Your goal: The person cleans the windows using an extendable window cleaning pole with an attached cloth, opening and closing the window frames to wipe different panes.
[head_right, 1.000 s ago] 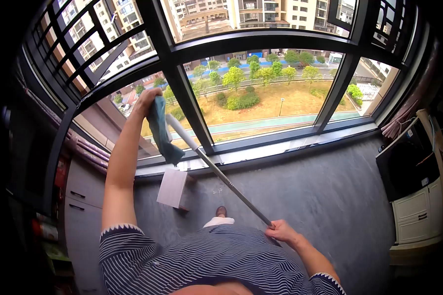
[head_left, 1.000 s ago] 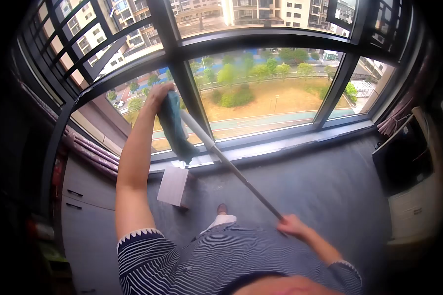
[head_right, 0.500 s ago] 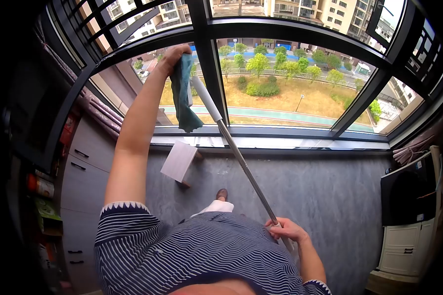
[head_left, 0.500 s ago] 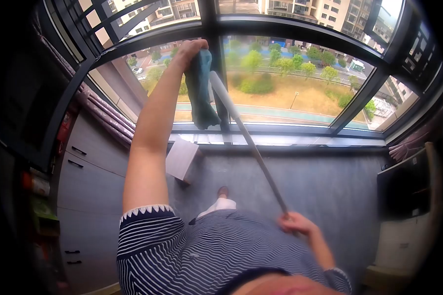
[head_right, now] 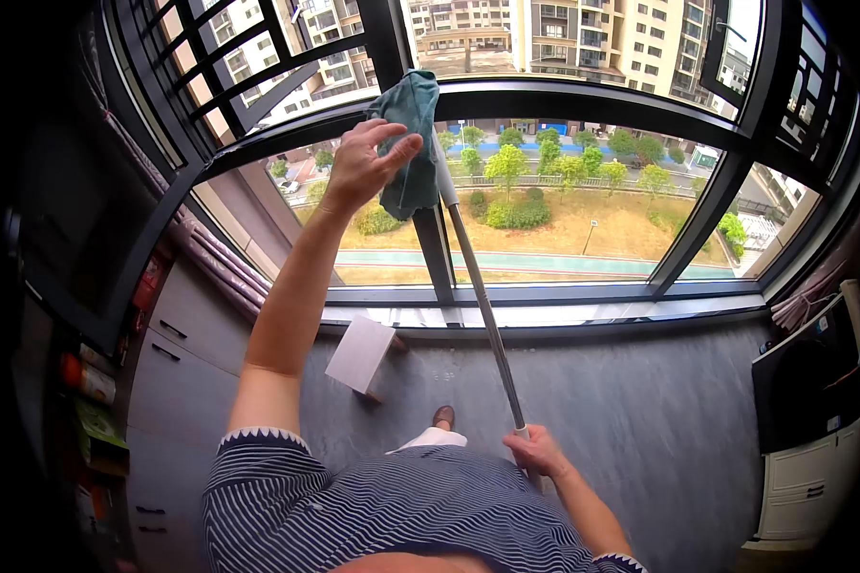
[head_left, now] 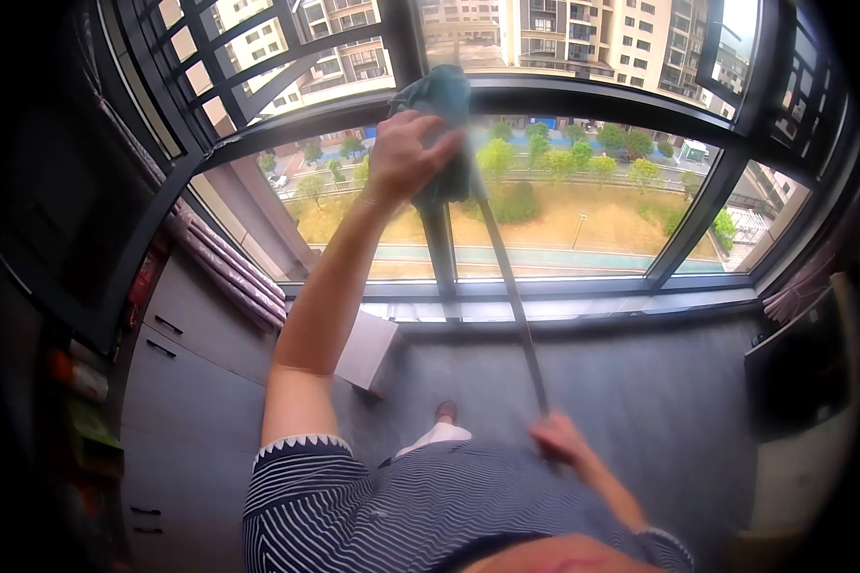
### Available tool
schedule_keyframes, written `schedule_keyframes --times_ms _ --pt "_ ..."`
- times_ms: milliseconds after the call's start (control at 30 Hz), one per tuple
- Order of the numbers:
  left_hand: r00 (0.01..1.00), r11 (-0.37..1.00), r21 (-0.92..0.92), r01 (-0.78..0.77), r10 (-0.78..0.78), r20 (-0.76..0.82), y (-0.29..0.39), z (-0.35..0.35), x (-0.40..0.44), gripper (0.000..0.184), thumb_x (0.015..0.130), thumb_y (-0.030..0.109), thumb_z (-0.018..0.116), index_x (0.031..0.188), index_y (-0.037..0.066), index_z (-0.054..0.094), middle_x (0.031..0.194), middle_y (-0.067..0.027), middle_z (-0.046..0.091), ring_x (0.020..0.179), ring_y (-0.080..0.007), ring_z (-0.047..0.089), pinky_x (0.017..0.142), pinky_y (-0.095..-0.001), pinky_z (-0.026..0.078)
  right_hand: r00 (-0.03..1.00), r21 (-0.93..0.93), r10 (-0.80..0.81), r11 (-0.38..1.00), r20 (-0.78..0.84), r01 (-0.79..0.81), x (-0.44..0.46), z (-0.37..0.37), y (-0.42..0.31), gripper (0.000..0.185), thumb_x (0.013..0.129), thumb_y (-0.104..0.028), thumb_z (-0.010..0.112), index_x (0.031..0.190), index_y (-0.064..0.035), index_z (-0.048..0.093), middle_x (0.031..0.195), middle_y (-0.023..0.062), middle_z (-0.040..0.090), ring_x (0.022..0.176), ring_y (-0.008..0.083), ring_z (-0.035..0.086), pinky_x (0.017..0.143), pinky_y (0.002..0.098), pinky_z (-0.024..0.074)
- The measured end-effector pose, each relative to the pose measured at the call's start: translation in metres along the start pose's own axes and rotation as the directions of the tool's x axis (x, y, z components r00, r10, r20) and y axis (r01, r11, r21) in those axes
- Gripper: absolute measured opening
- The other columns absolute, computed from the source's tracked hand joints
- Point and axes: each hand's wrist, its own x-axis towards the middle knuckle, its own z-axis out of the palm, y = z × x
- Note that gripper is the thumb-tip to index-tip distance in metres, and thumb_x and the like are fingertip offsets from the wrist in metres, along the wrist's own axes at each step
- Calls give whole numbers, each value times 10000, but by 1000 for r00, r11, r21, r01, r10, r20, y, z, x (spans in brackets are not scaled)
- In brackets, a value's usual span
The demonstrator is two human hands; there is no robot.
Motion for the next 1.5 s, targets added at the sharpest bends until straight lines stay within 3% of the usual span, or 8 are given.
schedule_keyframes --times_ms 100,333,467,633,833,933,1267,1500 --pt "997 950 303 -77 81 0 21 19 -21 367 681 369 687 947 118 655 1106 -125 514 1080 -293 431 860 -396 377 998 -8 -27 1000 54 27 4 6 -9 173 806 -131 594 674 -70 502 517 -35 417 423 59 388 383 222 320" --pt "957 967 221 -126 177 -228 4 37 -18 192 658 -61 581 777 80 635 825 -112 495 757 -269 542 657 -343 473 993 -69 -17 997 115 25 9 15 -19 167 809 -140 594 679 -68 518 517 -30 423 423 65 390 389 224 330" --pt "862 924 124 -361 381 -334 21 51 -19 209 645 -64 601 818 50 624 862 -125 519 665 -247 568 615 -310 490 991 -63 -57 996 125 65 15 18 -17 170 809 -150 595 678 -70 522 522 -27 430 427 64 394 388 226 328" --pt "948 825 -477 -305 310 -69 38 62 -56 142 718 -28 605 852 16 620 943 -85 567 655 -115 597 538 -222 490 990 49 -26 999 142 19 21 16 -25 164 809 -140 594 683 -71 515 512 -26 432 421 62 396 381 229 319" --pt "900 587 -697 411 -136 415 20 47 -81 294 798 214 647 945 -18 544 703 -70 619 576 -94 578 488 -186 434 993 98 -113 989 39 108 31 37 -51 143 812 -111 591 701 -62 514 507 -22 429 407 66 385 372 231 303" --pt "937 561 -759 329 -96 335 25 43 -71 485 773 248 676 1049 -57 418 695 -79 612 572 -105 586 456 -197 428 983 167 -180 971 31 173 43 60 -75 144 816 -107 586 704 -52 514 512 -17 433 408 73 389 372 231 310" --pt "970 470 -868 162 83 227 -35 20 -13 343 822 94 589 1098 -24 423 678 -45 566 534 -62 508 430 -190 395 920 511 -345 834 185 210 83 152 -107 164 848 -178 561 815 -18 545 534 12 430 484 124 439 477 275 373" --pt "979 608 -792 53 123 160 -44 4 34 396 832 113 585 1194 17 456 715 -34 588 581 -45 524 448 -195 403 858 384 -502 817 110 429 134 162 -124 320 898 -318 473 751 -35 503 516 1 389 401 104 372 385 246 305"
